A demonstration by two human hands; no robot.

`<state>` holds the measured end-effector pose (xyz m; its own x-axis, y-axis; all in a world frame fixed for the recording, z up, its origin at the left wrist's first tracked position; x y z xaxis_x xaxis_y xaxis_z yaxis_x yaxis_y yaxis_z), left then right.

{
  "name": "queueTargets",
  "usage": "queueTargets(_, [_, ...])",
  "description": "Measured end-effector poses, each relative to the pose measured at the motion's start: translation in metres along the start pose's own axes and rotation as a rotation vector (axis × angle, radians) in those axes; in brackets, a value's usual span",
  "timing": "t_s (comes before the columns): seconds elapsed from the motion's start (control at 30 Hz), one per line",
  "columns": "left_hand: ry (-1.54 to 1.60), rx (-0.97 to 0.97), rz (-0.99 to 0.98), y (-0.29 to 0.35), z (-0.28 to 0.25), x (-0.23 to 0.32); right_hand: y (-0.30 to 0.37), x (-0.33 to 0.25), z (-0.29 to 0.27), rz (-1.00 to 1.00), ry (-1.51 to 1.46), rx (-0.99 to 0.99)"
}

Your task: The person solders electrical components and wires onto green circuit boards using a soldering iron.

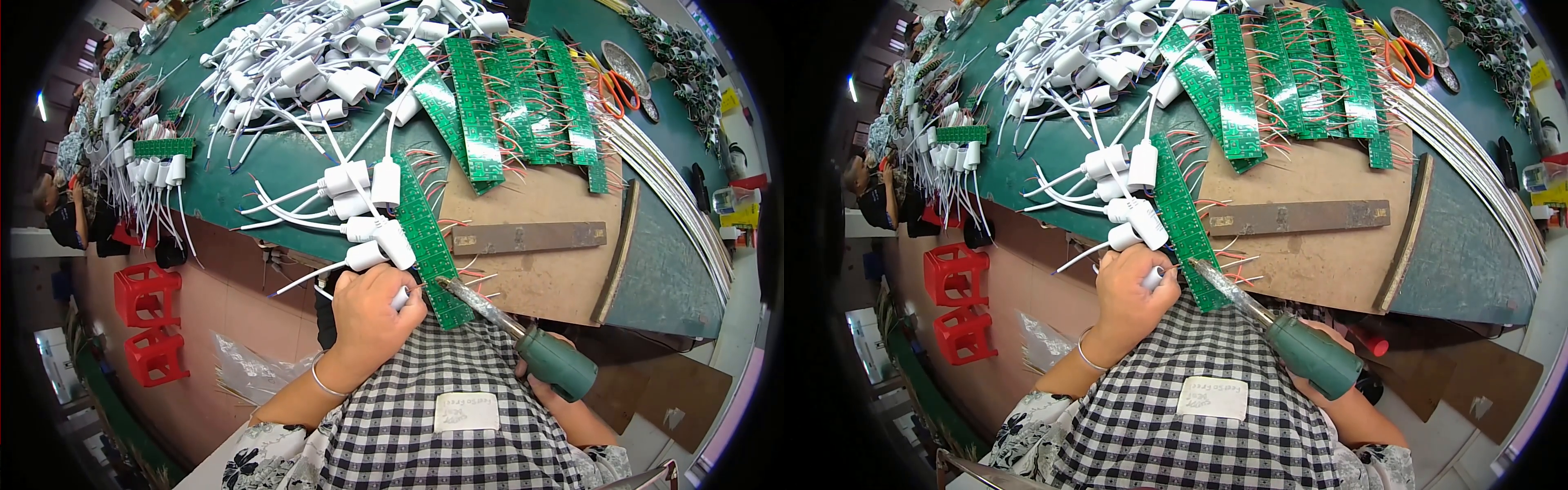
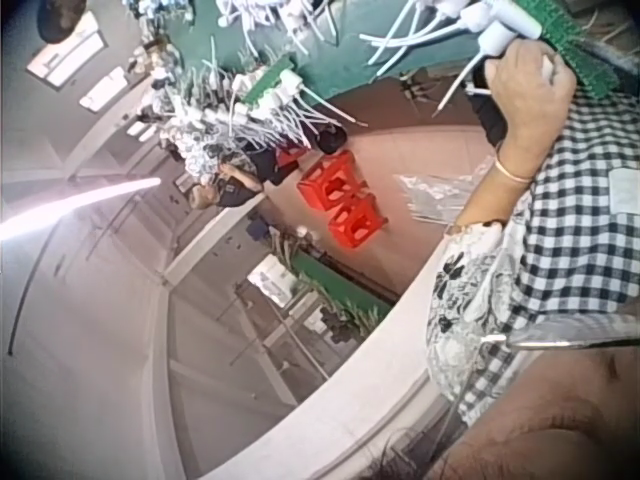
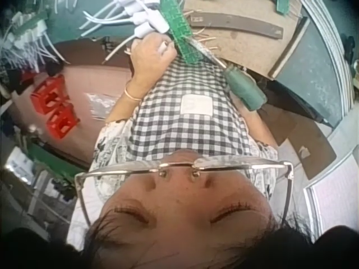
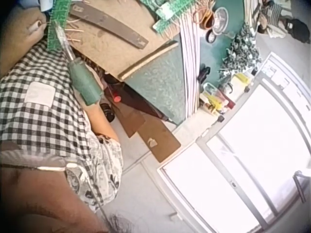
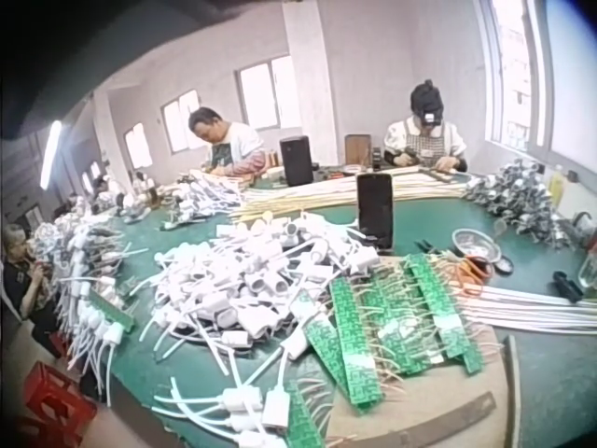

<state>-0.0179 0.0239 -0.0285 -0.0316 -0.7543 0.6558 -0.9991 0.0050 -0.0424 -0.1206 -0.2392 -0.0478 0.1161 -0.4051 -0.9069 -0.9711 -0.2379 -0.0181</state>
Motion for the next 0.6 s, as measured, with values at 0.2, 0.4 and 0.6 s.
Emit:
queueTargets(0.2, [-0.018,-0.015,-0.010,0.0015,-0.0014,0.0003,-0.0051,-0.0028,-0.0028,0.041,-0.141,0.002])
queueTargets(0.4, [0.034,-0.039,-0.038,0.0042,-0.0034,0.0039,-0.0070,-0.0045,-0.0019,0.018,-0.120,0.001])
queueTargets(0.6, [0.074,-0.035,-0.053,0.0048,-0.0019,-0.0002,-0.0067,-0.0033,-0.0020,-0.013,-0.075,-0.024])
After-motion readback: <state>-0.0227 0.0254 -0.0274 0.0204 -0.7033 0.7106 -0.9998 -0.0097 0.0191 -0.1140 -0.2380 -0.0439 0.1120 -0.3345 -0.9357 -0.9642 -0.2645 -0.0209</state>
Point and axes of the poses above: each hand's wrist, its own y-axis away from the middle knuckle, its own z-axis out of the palm, x = y × z, the point moved 1 cm from there along -y, towards the middle knuckle, and after that the axes turned 12 degrees about -z, right-handed, at the moved point
